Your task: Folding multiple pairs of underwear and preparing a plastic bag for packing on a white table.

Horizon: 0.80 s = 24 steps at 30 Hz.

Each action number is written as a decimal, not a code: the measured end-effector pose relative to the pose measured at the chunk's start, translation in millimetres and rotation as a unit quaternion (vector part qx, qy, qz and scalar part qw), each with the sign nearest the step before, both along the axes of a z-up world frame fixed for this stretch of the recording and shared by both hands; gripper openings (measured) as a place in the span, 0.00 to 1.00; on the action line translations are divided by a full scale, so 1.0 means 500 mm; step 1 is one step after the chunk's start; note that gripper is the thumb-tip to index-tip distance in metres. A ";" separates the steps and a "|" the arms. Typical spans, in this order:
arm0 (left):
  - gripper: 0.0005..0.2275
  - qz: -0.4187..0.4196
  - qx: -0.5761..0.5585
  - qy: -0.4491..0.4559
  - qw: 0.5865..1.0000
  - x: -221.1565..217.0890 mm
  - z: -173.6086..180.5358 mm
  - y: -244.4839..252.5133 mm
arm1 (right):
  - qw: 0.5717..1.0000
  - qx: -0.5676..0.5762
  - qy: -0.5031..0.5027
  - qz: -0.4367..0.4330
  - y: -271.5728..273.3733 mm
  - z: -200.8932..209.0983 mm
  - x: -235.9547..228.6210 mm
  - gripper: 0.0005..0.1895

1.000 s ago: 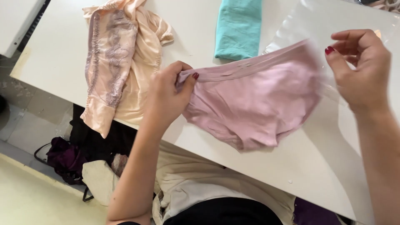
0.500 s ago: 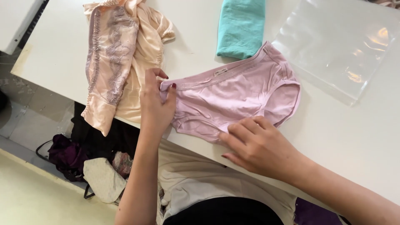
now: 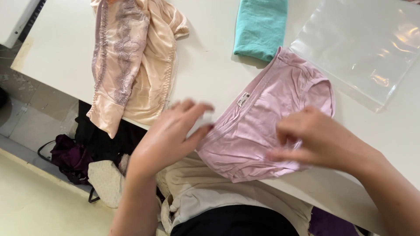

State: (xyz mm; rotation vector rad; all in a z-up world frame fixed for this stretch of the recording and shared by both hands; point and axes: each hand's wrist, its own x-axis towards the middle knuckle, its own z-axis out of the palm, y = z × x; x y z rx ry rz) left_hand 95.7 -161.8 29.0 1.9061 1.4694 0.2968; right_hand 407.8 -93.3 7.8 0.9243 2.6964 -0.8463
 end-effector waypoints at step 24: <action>0.30 0.205 0.066 0.339 0.916 -0.015 -0.032 0.335 | 0.924 0.380 0.042 -0.005 -0.043 -0.078 -0.060 0.30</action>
